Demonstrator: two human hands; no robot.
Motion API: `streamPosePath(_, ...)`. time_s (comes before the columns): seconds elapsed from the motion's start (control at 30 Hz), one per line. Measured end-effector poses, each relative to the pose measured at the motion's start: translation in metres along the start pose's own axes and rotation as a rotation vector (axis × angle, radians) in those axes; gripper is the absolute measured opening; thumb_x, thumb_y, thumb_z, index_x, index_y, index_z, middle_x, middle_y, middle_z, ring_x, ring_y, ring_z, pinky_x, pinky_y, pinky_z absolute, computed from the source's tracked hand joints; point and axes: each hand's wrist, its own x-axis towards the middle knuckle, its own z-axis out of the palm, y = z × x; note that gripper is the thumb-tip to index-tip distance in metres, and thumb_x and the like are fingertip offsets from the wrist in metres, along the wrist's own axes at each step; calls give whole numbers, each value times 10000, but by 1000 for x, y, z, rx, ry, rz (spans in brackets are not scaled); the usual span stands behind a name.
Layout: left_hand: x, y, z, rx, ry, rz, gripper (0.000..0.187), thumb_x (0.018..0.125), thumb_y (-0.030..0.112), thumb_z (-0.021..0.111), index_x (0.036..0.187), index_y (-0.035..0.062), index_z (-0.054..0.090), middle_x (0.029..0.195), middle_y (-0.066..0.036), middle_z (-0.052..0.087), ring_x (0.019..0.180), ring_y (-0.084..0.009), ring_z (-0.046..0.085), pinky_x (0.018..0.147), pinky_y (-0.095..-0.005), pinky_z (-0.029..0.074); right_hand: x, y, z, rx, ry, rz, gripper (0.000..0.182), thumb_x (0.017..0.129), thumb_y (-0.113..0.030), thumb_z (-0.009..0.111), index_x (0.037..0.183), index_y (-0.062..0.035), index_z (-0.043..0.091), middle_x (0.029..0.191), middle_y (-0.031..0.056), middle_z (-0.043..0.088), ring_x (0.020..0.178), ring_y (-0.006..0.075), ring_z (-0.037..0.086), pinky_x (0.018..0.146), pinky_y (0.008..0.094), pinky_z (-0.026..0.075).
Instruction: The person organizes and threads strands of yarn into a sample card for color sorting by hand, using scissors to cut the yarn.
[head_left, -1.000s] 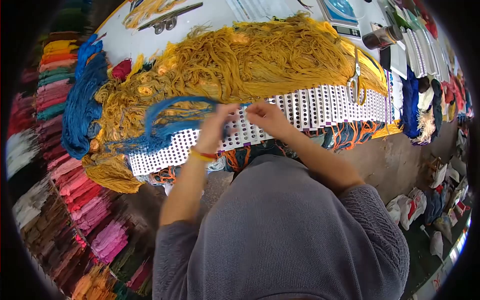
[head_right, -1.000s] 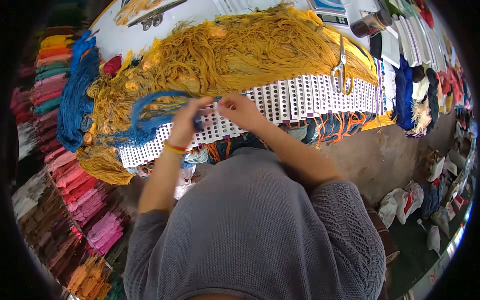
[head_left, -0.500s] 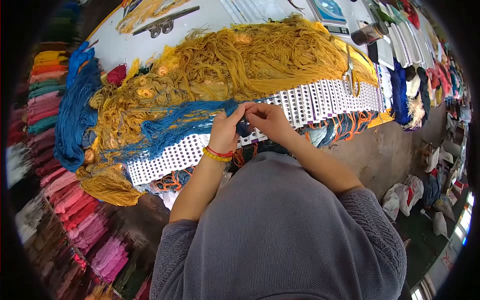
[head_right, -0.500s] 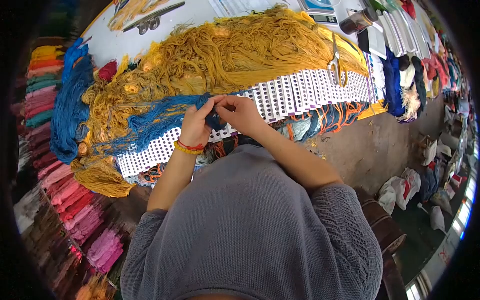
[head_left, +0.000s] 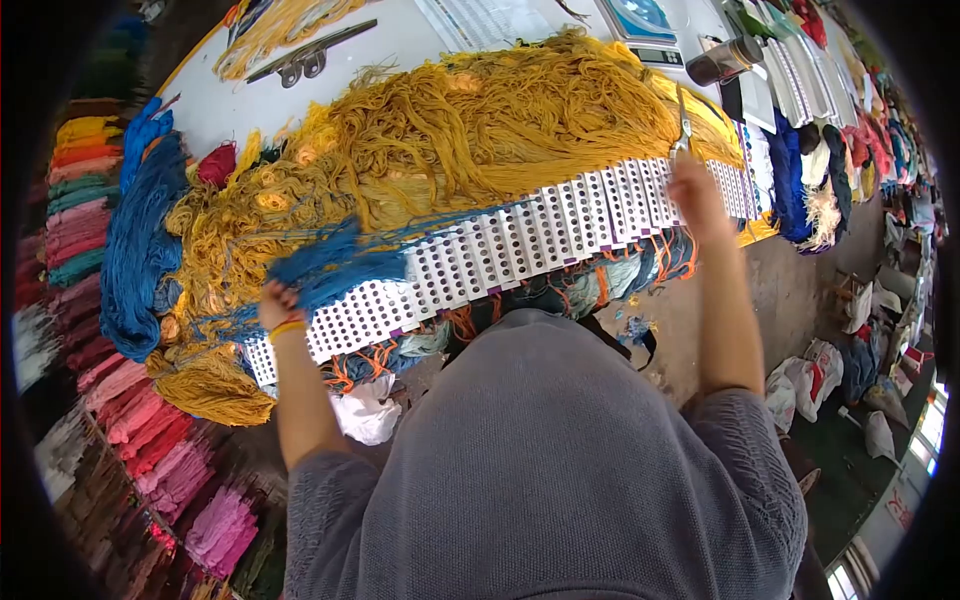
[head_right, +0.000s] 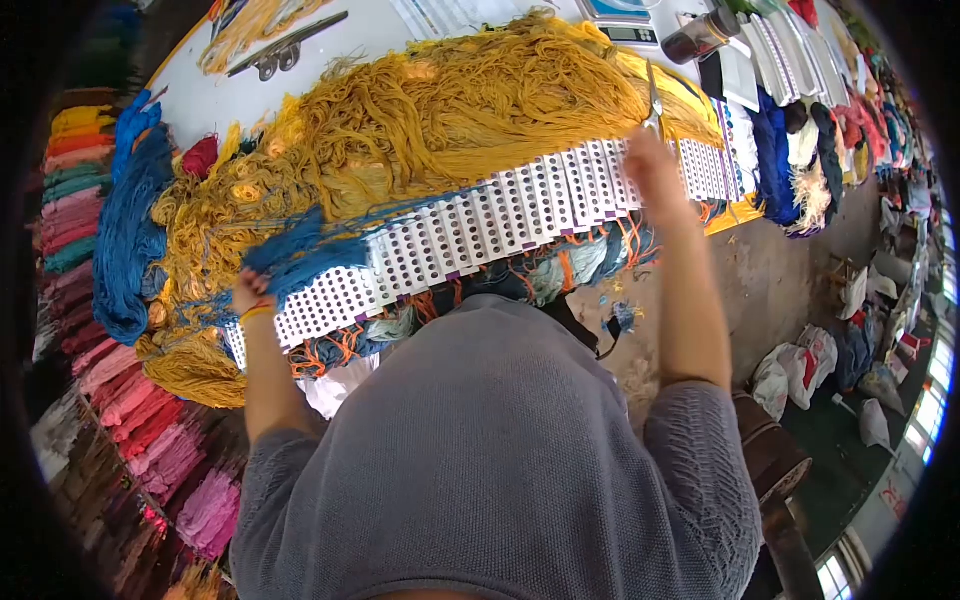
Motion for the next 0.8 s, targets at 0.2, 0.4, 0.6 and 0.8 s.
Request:
streamPosePath(0.2,-63,-15,77,250,-390,-48,180,806,247,528,813,74,580,563,36,435,397,-51,304,343,-192,233,31,-39,-177,-95,831,-696,149,803,-123,456,725,-25,537,715,84,577,621,186,543,574,313,457)
streamPosePath(0.4,-210,-155,239,663,-866,-213,292,833,248,498,949,-8,578,872,-69,621,741,-145,611,482,-222,395,33,86,40,-493,12,-83,187,765,-117,571,899,13,557,684,67,622,593,108,573,544,227,454)
streamPosePath(0.6,-201,-191,264,860,-1036,-26,210,816,91,466,901,-75,564,828,-111,620,704,-182,627,556,-249,469,30,106,71,-900,-194,-210,177,811,-179,530,903,-32,570,723,112,607,647,200,599,568,311,458)
streamPosePath(0.8,-208,-204,275,696,-899,-34,146,763,-6,478,863,-81,553,685,-99,599,554,-175,600,484,-246,458,33,105,76,-836,-160,-180,198,793,-202,545,887,-30,576,720,114,603,640,229,587,570,331,448)
